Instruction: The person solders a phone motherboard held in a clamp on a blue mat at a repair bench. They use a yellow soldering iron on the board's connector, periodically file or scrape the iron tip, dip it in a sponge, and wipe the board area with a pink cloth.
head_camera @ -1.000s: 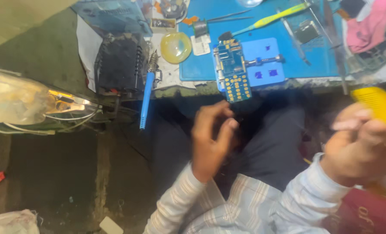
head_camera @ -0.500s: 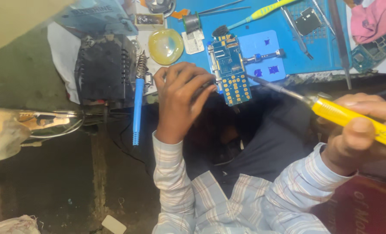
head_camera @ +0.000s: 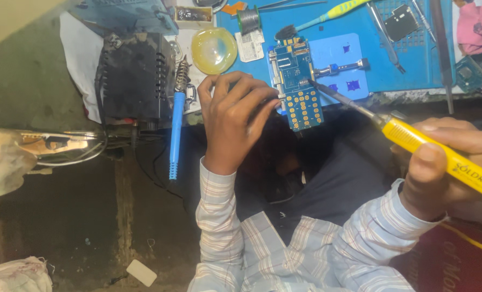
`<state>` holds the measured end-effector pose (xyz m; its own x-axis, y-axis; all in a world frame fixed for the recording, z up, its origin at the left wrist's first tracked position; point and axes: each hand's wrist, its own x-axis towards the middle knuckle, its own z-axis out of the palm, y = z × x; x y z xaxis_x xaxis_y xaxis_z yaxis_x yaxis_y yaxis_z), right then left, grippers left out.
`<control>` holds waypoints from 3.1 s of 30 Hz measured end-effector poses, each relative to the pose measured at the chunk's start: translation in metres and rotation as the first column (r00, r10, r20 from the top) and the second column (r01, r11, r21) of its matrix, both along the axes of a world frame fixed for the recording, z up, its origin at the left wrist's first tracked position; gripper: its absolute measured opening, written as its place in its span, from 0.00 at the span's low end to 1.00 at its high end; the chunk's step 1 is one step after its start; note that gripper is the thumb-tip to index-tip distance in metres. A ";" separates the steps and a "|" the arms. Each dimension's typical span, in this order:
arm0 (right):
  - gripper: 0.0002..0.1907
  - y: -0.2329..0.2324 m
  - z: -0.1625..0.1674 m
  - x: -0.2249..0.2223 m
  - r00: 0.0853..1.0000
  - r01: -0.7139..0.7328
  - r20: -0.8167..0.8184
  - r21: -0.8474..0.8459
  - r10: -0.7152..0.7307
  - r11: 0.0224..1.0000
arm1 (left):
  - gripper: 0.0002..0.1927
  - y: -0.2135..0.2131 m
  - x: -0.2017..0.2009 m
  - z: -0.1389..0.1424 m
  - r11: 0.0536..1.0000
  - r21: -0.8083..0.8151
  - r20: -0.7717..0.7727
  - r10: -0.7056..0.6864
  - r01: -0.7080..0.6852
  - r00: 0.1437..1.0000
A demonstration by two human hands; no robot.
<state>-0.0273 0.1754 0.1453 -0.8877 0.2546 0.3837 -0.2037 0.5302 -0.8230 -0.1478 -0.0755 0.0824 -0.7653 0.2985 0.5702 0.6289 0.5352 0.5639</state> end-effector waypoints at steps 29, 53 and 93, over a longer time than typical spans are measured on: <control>0.14 0.008 0.006 0.017 0.971 -0.212 -0.044 0.293 0.235 0.932 | 0.06 0.000 -0.002 -0.006 1.000 -0.005 -0.051 0.002 -0.003 0.999; 0.15 -0.018 0.016 0.013 0.962 -0.196 -0.084 0.458 0.261 0.867 | 0.06 -0.001 -0.003 -0.005 1.000 0.002 -0.048 -0.003 0.003 0.999; 0.15 -0.023 0.024 0.017 0.975 -0.177 -0.038 0.475 0.221 0.862 | 0.06 -0.002 -0.003 -0.004 1.000 0.006 -0.044 -0.010 0.010 0.999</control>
<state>-0.0108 0.1525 0.1691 -0.8574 -0.1520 0.4916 -0.4056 0.7875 -0.4640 -0.1506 -0.0771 0.0780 -0.7365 0.3028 0.6049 0.6585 0.5253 0.5389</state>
